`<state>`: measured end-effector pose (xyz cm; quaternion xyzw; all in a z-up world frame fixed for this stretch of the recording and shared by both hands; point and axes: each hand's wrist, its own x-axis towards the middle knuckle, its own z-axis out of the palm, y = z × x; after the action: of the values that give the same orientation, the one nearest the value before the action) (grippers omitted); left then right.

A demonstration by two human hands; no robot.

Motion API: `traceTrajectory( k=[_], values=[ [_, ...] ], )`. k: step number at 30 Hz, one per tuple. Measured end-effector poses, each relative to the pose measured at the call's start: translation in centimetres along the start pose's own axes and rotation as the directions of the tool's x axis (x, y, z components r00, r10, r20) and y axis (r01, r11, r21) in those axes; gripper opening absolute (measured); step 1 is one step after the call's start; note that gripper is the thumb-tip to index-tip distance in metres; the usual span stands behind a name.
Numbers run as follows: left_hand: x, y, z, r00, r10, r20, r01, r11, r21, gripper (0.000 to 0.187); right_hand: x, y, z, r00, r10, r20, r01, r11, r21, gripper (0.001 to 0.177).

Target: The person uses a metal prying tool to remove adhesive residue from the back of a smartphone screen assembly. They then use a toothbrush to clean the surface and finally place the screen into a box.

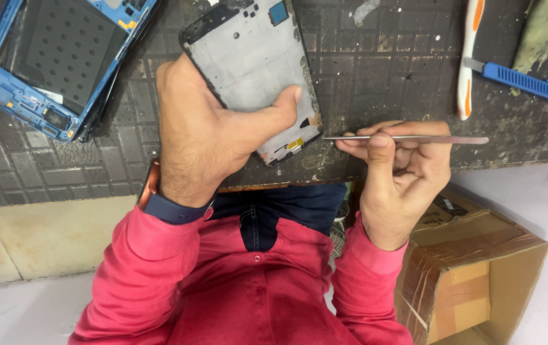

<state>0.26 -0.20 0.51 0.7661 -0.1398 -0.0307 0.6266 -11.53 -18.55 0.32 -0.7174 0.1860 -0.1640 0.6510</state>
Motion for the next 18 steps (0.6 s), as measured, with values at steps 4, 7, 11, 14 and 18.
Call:
traceTrajectory(
  k=[4, 7, 11, 14, 18],
  values=[
    [-0.34, -0.3, 0.15, 0.999, 0.037, -0.022, -0.036, 0.999, 0.03, 0.042, 0.12, -0.19, -0.05, 0.999, 0.022, 0.043, -0.021, 1.0, -0.009, 0.016],
    [-0.59, -0.3, 0.2, 0.999, 0.031, -0.023, -0.03, 0.999, 0.04, 0.042, -0.05, -0.25, -0.11, 0.996, 0.055, 0.074, -0.052, 0.998, -0.039, 0.014],
    [-0.52, -0.29, 0.27, 1.0, 0.007, -0.003, -0.007, 1.0, -0.003, 0.04, -0.39, -0.04, 0.02, 0.996, 0.069, 0.06, -0.065, 0.995, -0.07, 0.013],
    [-0.5, -0.2, -0.02, 1.0, 0.006, 0.016, -0.005, 1.0, -0.006, 0.038, -0.64, 0.13, 0.46, 1.0, 0.027, 0.01, -0.026, 0.999, -0.048, 0.014],
    [-0.33, -0.14, 0.12, 1.0, -0.008, 0.026, 0.009, 0.999, -0.044, 0.039, -0.57, 0.29, 0.55, 0.999, -0.043, -0.03, 0.042, 0.998, -0.041, 0.016]
  ],
)
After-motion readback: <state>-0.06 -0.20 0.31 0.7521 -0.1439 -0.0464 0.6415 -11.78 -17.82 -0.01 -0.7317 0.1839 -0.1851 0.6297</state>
